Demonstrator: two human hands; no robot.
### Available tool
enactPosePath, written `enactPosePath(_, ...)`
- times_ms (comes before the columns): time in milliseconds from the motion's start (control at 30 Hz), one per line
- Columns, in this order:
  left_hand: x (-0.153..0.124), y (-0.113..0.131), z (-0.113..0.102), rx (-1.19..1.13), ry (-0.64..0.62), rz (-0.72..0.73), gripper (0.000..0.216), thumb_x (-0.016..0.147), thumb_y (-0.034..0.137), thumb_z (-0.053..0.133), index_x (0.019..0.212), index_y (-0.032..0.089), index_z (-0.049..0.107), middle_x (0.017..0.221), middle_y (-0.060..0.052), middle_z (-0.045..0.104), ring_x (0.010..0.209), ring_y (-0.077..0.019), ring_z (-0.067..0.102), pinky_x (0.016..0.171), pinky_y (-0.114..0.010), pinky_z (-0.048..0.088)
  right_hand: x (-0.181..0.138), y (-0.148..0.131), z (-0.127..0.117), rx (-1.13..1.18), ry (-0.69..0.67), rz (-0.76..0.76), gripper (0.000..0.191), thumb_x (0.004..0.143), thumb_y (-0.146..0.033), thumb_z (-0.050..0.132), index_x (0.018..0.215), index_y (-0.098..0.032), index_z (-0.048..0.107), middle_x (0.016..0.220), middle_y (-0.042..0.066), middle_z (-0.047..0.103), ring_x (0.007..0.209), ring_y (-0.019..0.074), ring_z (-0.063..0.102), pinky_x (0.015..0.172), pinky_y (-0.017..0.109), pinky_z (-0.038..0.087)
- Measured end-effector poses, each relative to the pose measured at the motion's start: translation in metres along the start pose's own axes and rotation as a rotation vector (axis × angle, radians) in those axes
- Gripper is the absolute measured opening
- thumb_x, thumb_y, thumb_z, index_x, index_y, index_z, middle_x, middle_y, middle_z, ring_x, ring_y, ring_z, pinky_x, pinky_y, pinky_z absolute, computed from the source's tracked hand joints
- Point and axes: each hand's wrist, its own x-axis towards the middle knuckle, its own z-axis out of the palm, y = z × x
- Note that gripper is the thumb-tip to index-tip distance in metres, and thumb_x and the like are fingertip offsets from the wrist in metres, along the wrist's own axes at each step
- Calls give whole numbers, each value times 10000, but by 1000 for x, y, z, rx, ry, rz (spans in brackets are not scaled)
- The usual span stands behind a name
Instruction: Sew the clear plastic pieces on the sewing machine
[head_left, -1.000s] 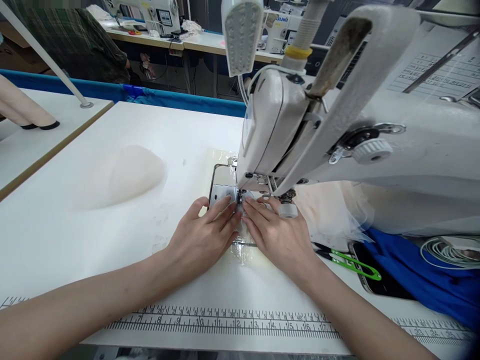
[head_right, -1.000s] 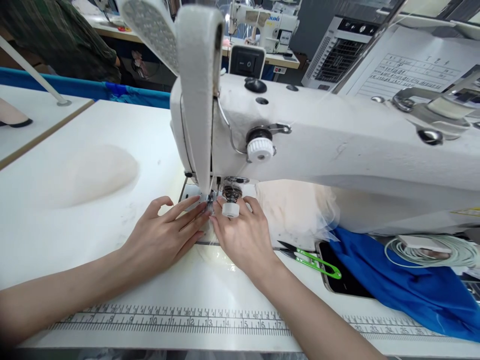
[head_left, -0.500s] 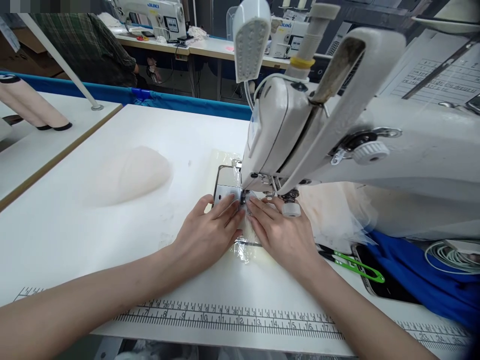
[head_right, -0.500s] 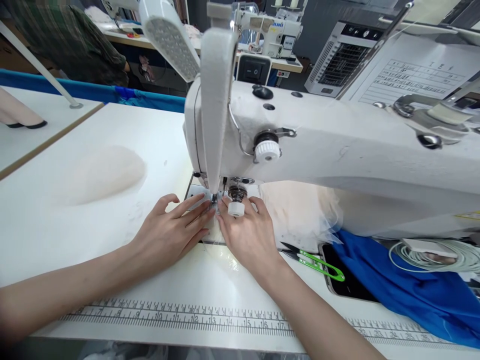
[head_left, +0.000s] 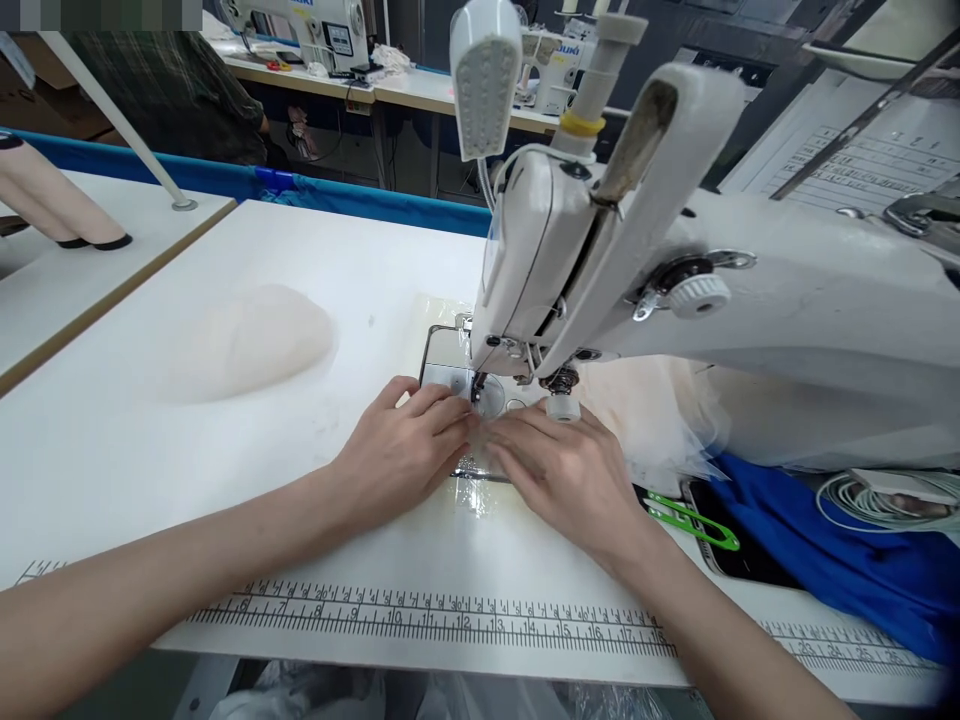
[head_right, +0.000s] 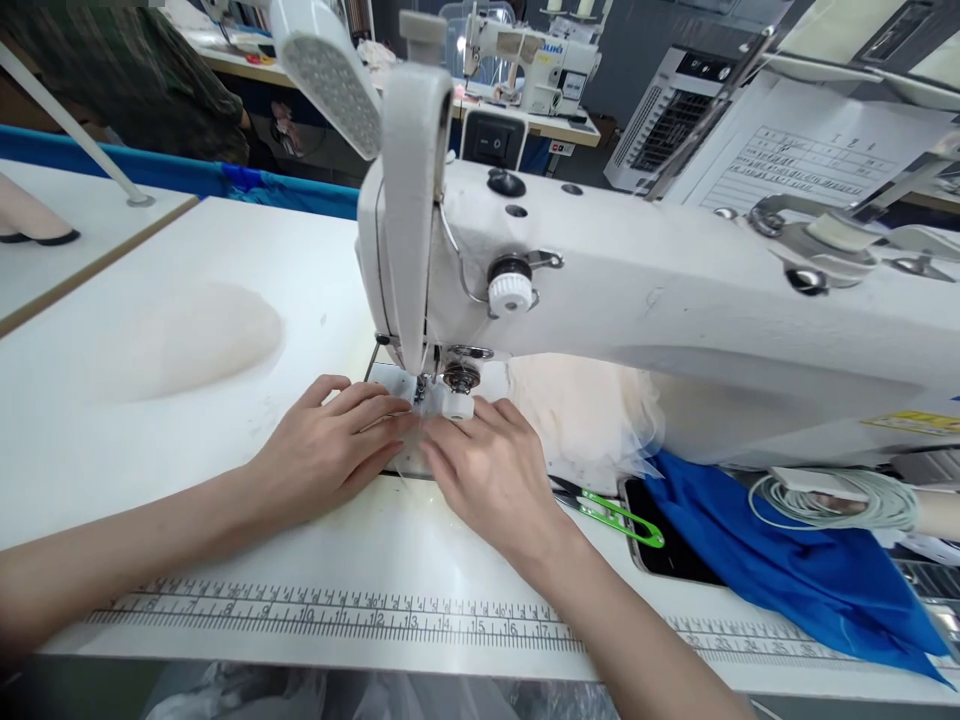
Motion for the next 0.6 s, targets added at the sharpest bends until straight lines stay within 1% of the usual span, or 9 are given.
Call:
enactPosePath(67, 0, -4, -6, -127, -127, -11, 285, 893, 171, 495, 1149, 176, 621, 1151, -55, 668, 1007, -197, 602, 861, -364, 394, -1, -1, -10, 143, -145, 26, 198, 875, -382, 633, 980, -223, 684, 986, 31, 718, 816, 182, 655, 711, 303, 464)
enactPosePath(100, 1, -6, -8, -170, -196, -7, 328, 857, 187, 521, 1173, 174, 611, 1192, -67, 642, 1033, -210, 588, 874, -369, 397, -2, -2, -13, 198, -216, 35, 194, 858, -390, 654, 964, -229, 674, 1010, 24, 702, 811, 173, 652, 686, 290, 470)
enactPosePath(167, 2, -9, -10, -201, -288, 13, 399, 815, 228, 565, 1208, 163, 594, 1237, -86, 605, 1065, -237, 568, 883, -383, 403, -2, -3, -17, 272, -302, 56, 97, 896, -317, 608, 915, -234, 654, 1015, 7, 679, 772, 145, 641, 633, 261, 464)
enactPosePath(200, 4, -9, -9, -202, -297, 16, 386, 827, 242, 570, 1203, 161, 598, 1225, -88, 607, 1063, -240, 569, 873, -384, 407, -1, -4, -18, 296, -310, 79, 96, 924, -269, 561, 888, -232, 642, 989, -1, 675, 735, 131, 631, 605, 250, 452)
enactPosePath(300, 10, -10, -5, -242, -244, -34, 237, 935, 226, 481, 1093, 173, 649, 1103, -64, 657, 983, -206, 602, 823, -358, 418, -1, -5, -17, 357, -241, 184, 155, 962, -209, 470, 890, -221, 607, 844, -17, 675, 640, 120, 609, 558, 240, 423)
enactPosePath(400, 18, -8, -5, -385, -210, -163, 263, 980, 196, 403, 960, 165, 663, 965, -40, 690, 837, -160, 619, 782, -321, 437, 0, -4, -13, 398, -148, 262, 166, 971, -245, 452, 934, -197, 607, 756, -4, 669, 614, 134, 615, 558, 245, 427)
enactPosePath(500, 26, -8, -12, -509, -238, -290, 257, 981, 218, 402, 917, 169, 646, 789, -7, 675, 685, -137, 590, 665, -276, 444, 1, 0, -6, 320, -78, 249, 225, 928, -364, 540, 997, -181, 650, 708, 11, 653, 576, 146, 590, 538, 249, 413)
enactPosePath(533, 28, -7, -14, -525, -248, -312, 254, 979, 222, 403, 910, 170, 642, 767, -3, 665, 671, -137, 584, 633, -266, 439, 1, 1, -3, 269, -44, 232, 244, 920, -373, 550, 1007, -180, 670, 684, 10, 641, 542, 137, 561, 523, 246, 397)
enactPosePath(600, 32, -8, -17, -526, -261, -337, 229, 963, 218, 422, 911, 166, 638, 799, -8, 661, 684, -138, 590, 604, -254, 437, 1, 3, 2, 179, 42, 190, 257, 941, -349, 517, 969, -190, 718, 660, 9, 625, 481, 108, 487, 497, 237, 355)
